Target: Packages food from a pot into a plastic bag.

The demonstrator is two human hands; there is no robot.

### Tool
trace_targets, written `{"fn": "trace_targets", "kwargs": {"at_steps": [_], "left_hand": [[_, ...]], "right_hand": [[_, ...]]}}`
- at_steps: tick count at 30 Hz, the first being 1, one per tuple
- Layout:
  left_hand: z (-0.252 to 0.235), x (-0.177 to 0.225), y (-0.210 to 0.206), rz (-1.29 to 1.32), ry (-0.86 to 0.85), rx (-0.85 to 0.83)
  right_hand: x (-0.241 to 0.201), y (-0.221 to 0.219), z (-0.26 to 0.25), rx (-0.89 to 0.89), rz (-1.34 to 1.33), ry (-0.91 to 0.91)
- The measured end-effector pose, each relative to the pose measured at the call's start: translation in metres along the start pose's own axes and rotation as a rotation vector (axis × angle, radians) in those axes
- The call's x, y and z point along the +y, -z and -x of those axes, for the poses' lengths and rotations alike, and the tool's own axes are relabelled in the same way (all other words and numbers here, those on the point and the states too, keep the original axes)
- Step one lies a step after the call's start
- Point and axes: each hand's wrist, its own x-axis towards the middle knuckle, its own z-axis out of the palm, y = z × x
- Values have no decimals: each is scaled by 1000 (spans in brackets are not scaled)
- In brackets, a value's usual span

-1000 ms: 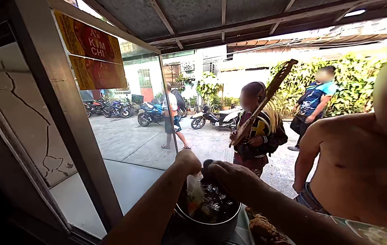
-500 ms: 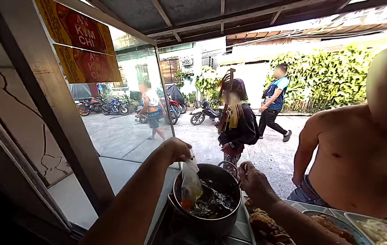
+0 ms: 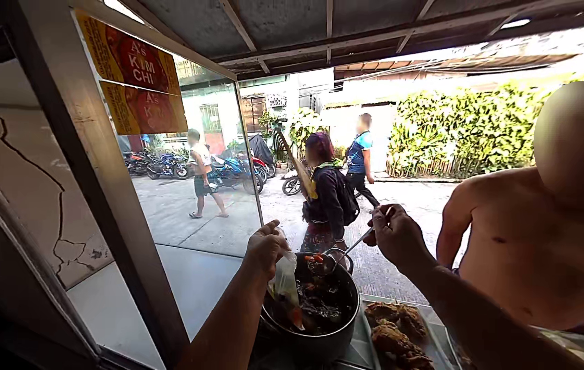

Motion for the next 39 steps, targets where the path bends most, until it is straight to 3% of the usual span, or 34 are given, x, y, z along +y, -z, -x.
{"fn": "trace_targets", "kwargs": {"at_steps": [6,10,14,16,18,21,25,28,31,34,37,39], "left_hand": [[1,6,-16,-204,39,-31],[-4,11,-23,-319,46,-29],[3,15,-24,-354,22,-7],[3,15,-22,-308,16,-2],[0,12,-19,-230,47,-11],[0,8,-13,-184,55,-23],[-1,7,-6,-169,8,-19],[-2,12,-1,-159,5,-4],[-2,17,2,-188,17,-7],[3,21,3,-216,24,-10],[9,23,5,-246,37,-15],[10,23,7,-251,50,-16]], "right_hand": [[-72,17,-10,30,-6,224],[-104,3,19,-13,96,534],[-104,-7,50,-179,243,983],[-97,-6,51,-143,281,1152],[-84,-5,46,-68,265,1191],[-45,-19,40,-48,286,1084],[19,-40,46,-426,392,861],[41,-45,55,-544,431,814],[46,-44,59,-510,423,693],[58,-51,57,-336,359,505],[56,-50,47,-267,264,63],[57,-45,37,-223,177,-127]]}}
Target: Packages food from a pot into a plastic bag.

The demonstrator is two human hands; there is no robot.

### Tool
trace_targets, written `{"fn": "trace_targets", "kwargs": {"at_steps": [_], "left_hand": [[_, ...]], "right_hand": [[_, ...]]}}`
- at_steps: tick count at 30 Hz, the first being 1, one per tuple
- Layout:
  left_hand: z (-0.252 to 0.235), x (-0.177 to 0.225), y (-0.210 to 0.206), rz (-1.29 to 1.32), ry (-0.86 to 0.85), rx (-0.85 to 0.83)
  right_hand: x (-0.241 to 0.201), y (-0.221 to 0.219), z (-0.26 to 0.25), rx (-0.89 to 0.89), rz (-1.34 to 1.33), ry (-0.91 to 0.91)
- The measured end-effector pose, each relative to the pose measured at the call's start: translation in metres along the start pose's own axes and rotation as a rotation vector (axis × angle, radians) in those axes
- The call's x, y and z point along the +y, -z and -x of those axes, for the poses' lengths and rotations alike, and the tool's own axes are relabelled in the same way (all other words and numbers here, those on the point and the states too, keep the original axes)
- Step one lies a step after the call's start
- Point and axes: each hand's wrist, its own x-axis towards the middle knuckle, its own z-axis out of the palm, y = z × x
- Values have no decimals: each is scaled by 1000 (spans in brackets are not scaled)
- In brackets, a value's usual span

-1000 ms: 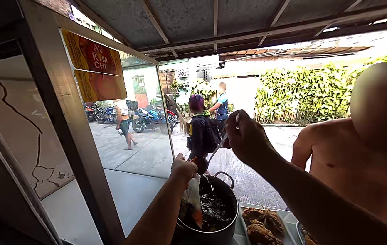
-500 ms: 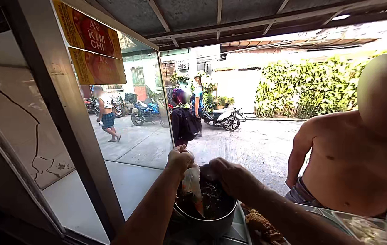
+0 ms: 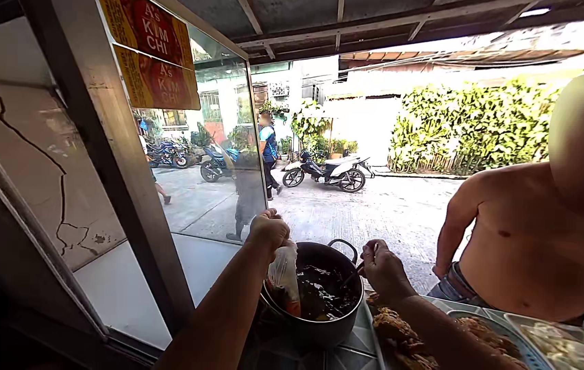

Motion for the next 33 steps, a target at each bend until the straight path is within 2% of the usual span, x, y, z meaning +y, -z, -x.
{"fn": "trace_targets", "kwargs": {"at_steps": [4,9,13,15,18,21,23,26,30,33], "left_hand": [[-2,-5,3,23,28,9],[4,-8,-4,-26,45,6],[1,-9,-16,-45,67,-4],[-2,-9,-21,-91,76,-12],[-10,-9,-26,-231,50,15],[-7,-3,-27,-307,22,54],[-12,-6,-25,-214,13,44],[-16,-10,-20,-80,-21,9],[-15,-6,-16,-89,-64,12],[-14,0,-14,-90,-63,7]], "right_hand": [[-14,21,-4,122,-127,-56],[-69,57,-4,204,-157,43],[-120,76,6,268,-176,255],[-143,76,19,276,-90,400],[-158,60,47,320,99,761],[-151,50,63,272,249,1060],[-133,44,55,266,302,1139],[-88,24,33,169,327,1106],[-33,-4,17,24,390,1002],[-17,-13,18,-52,372,824]]}}
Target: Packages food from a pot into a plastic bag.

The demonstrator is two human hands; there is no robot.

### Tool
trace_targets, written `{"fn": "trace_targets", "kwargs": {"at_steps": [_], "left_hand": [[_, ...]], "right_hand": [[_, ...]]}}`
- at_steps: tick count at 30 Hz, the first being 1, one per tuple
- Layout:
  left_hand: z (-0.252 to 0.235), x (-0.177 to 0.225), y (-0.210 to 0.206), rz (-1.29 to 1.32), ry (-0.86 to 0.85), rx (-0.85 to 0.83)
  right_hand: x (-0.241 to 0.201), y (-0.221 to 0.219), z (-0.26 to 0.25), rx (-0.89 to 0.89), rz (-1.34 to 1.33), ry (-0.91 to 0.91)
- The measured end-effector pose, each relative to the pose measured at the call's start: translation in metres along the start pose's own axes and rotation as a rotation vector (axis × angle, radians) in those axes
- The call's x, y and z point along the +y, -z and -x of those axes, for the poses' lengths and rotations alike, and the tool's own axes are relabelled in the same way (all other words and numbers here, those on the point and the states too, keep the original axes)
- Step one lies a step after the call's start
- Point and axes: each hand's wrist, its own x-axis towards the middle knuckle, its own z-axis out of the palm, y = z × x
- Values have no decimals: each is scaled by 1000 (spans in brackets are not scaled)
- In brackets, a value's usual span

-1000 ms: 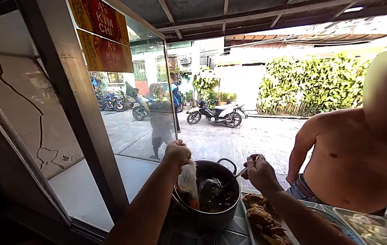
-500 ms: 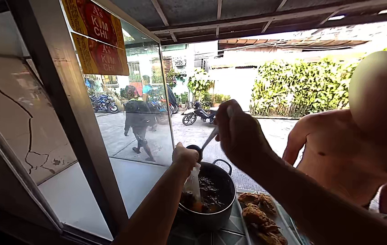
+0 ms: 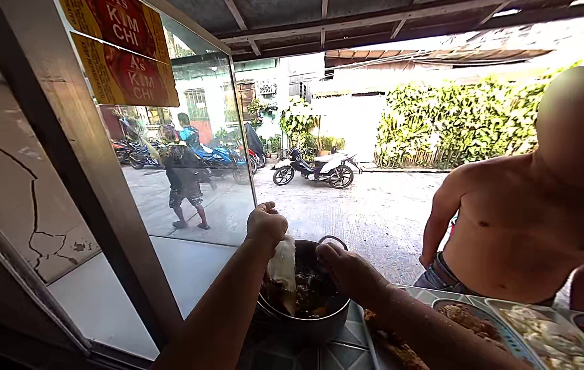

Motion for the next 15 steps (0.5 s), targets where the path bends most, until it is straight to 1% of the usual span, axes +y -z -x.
{"fn": "trace_targets", "kwargs": {"at_steps": [1,3,4,7,8,9,10,12,15], "left_hand": [[1,1,1,1,0,-1],[2,3,2,0,1,0],[3,4,3,-2,4,3],[6,5,5,22,33,9],[6,4,5,29,43,7],[5,3,6,35,54,7],[4,1,6,38,64,6],[3,-2,5,33,82,5],[0,-7,2,2,117,-8]], "right_hand": [[2,-5,2,20,-24,-66],[9,-15,4,117,-80,-219],[12,-18,4,155,-121,-331],[18,-5,-6,142,-303,-768],[20,2,-11,145,-362,-877],[23,8,-15,170,-411,-945],[24,15,-19,211,-445,-978],[22,31,-28,276,-474,-975],[8,65,-45,339,-452,-874]]}}
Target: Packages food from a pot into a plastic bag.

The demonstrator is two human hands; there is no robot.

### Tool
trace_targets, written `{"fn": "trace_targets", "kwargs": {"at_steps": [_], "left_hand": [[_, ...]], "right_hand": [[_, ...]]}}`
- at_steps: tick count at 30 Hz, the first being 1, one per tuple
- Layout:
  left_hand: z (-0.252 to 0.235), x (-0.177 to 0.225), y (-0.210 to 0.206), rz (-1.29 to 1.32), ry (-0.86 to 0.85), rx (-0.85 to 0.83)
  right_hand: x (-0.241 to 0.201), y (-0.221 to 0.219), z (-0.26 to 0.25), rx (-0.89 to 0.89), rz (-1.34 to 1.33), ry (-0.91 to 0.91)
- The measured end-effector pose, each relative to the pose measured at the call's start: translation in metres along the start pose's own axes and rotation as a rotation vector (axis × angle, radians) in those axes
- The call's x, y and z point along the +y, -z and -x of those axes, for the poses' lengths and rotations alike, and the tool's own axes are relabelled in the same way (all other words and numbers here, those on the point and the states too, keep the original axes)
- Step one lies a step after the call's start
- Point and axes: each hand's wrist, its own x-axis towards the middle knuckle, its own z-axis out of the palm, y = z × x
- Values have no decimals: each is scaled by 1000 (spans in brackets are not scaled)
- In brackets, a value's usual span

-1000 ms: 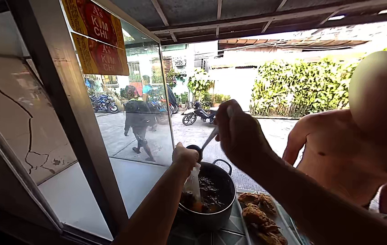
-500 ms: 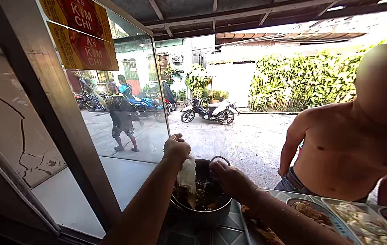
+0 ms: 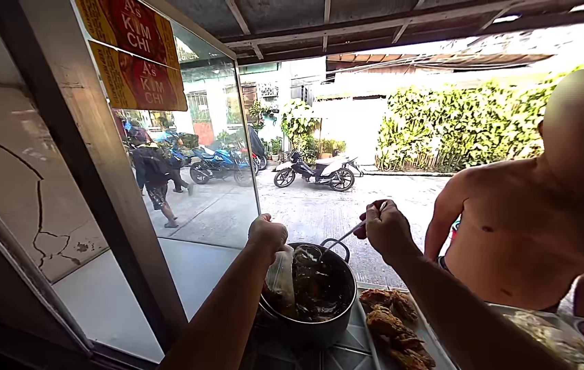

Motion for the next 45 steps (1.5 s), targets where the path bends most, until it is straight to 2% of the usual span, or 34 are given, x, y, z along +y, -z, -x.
{"fn": "trace_targets", "kwargs": {"at_steps": [5,8,11,14,17,21,23,26,28,31,33,35,37,41,45], "left_hand": [[-5,2,-15,-28,62,-5],[-5,10,-23,-69,55,7],[-1,15,-25,-125,9,50],[-4,16,-24,-67,16,54],[-10,8,-21,12,-14,3],[-11,8,-19,9,-80,-27],[-9,12,-17,-19,-92,-34],[-5,21,-13,-46,-82,-36],[-3,25,-9,-63,-67,-25],[-3,26,-6,-76,-38,-9],[-4,23,-5,-59,-11,-15],[-4,20,-4,-35,16,-14],[-5,16,-7,-20,38,-10],[-5,12,-15,-72,75,-16],[-4,15,-26,-121,93,-8]], "right_hand": [[-69,20,11,57,48,339],[-94,12,36,94,160,671],[-93,8,60,65,285,1034],[-67,2,57,39,313,1194],[-16,-15,41,-42,324,1147],[43,-34,34,-174,386,929],[60,-40,34,-175,380,806],[77,-47,31,-94,291,638],[79,-48,27,-46,220,439],[69,-38,14,-34,142,105],[56,-28,6,-16,60,-17],[39,-17,0,11,-2,-41],[15,-5,-2,25,-32,10],[-40,16,0,83,-43,249],[-86,14,26,152,123,574]]}}
